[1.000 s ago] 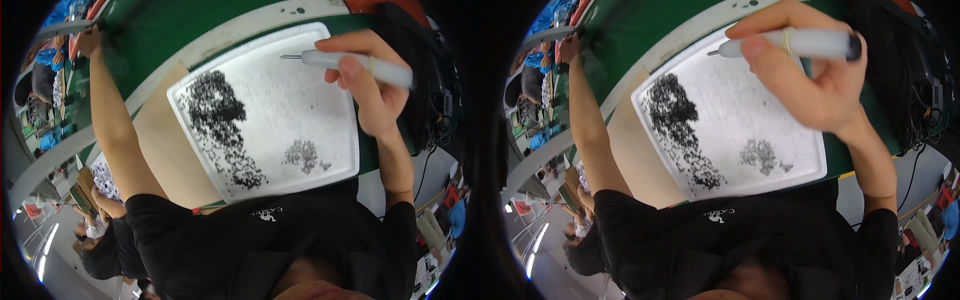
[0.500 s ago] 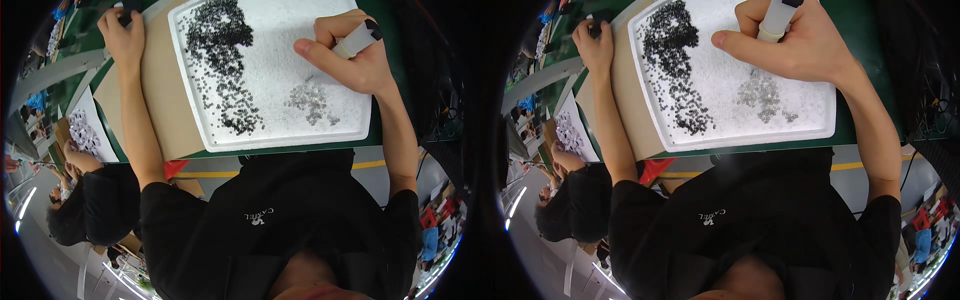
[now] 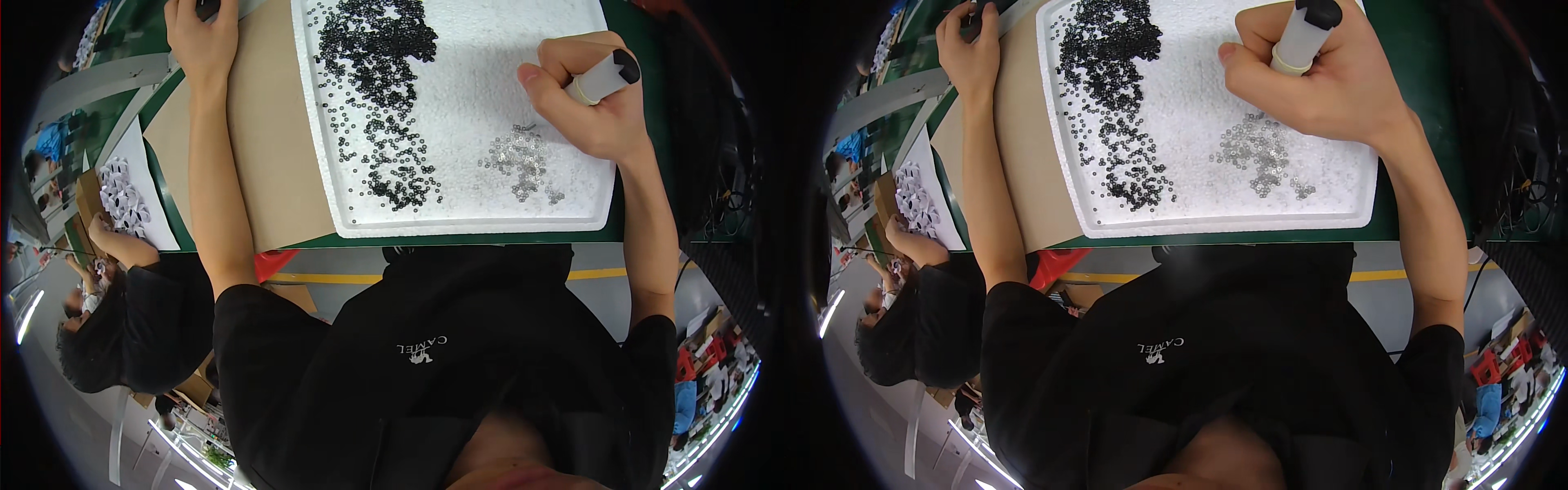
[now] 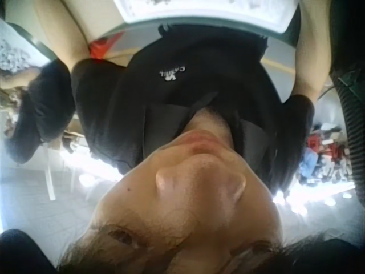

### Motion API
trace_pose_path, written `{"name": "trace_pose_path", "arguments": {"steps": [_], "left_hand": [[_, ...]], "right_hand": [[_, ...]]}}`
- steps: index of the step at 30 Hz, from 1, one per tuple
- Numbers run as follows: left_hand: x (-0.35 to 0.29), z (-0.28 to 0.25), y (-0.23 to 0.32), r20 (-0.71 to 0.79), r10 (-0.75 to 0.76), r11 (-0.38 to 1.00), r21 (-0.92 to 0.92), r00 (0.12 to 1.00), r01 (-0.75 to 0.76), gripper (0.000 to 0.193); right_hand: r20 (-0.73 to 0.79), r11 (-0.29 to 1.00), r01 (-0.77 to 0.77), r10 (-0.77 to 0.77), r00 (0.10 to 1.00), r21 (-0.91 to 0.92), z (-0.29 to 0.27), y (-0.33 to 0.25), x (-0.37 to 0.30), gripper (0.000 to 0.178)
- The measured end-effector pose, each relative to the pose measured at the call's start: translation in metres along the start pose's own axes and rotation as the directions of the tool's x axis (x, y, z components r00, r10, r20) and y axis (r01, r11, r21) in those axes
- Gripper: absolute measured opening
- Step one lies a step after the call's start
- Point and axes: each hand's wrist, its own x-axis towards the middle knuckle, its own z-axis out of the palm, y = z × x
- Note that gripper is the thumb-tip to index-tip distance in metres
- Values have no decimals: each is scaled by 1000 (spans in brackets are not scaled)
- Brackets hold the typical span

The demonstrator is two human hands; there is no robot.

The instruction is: Sorting small electronic components on a tray using a vacuum pickup tool and inspecting a plastic fan housing assembly.

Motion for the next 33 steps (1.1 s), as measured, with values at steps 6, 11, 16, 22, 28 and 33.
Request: {"name": "trace_pose_path", "arguments": {"steps": [6, 11, 16, 22, 28, 33], "left_hand": [[0, 2, -3, -19, 19, 1000, -17, 1000, -20, 19], [-2, 3, -27, -21, 69, 993, -89, 997, -71, 25], [0, 4, -39, -57, 110, 994, -1, 992, -110, 31], [0, 3, -4, -31, 26, 999, -18, 999, -26, 20], [0, 4, -10, -51, 68, 998, -2, 996, -68, 21], [0, 6, -17, -39, 34, 999, 42, 999, -33, 21]], "right_hand": [[-2, 1000, 14, -14, 1000, -26, 1, -2, 2, 41], [-16, 992, 104, -106, 994, -71, 0, -4, 2, 39], [-113, 983, 158, -168, 979, -95, 1, -1, 3, 37], [-80, 970, 144, -162, 983, -195, 0, -1, 3, 36], [-31, 982, -130, 127, 991, -135, -2, -10, 2, 30], [-193, 903, -370, 411, 891, 217, -1, -18, 3, 38]]}}
